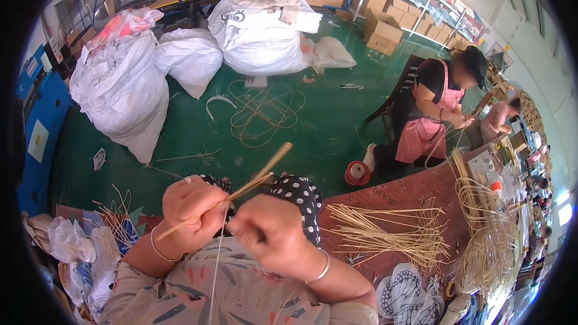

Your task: The person sits on the floor and weaves thin bamboo strips together by hand, bending and interlacing them to form a structure. They repeatedly pick up new strips and integrate them into the growing weave, occasionally adjusting the alignment of the pieces.

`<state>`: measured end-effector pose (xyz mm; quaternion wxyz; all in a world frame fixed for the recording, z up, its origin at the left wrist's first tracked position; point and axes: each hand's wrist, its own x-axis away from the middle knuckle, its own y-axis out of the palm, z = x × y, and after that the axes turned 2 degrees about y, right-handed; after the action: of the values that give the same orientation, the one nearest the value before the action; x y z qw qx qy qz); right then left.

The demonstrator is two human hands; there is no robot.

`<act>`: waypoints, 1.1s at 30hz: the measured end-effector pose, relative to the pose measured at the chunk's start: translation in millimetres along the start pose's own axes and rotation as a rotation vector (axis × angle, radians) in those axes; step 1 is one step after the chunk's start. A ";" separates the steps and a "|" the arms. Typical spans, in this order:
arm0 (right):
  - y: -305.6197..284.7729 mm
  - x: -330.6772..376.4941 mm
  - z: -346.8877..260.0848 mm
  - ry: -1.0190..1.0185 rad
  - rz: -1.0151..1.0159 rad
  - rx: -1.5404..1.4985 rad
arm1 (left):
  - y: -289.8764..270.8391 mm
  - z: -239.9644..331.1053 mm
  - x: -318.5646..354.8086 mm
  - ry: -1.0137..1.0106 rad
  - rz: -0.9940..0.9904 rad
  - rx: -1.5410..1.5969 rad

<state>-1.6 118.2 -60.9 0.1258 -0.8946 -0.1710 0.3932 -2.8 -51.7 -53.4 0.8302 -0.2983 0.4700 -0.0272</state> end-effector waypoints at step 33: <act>-6.8 0.2 11.7 -0.225 -0.007 0.196 | 3.8 1.0 1.7 -0.226 -0.051 0.250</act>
<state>-11.6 125.5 -66.2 0.1940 -0.8276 -0.1481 0.5055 -2.0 -48.6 -56.3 0.9076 -0.2055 0.3588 -0.0727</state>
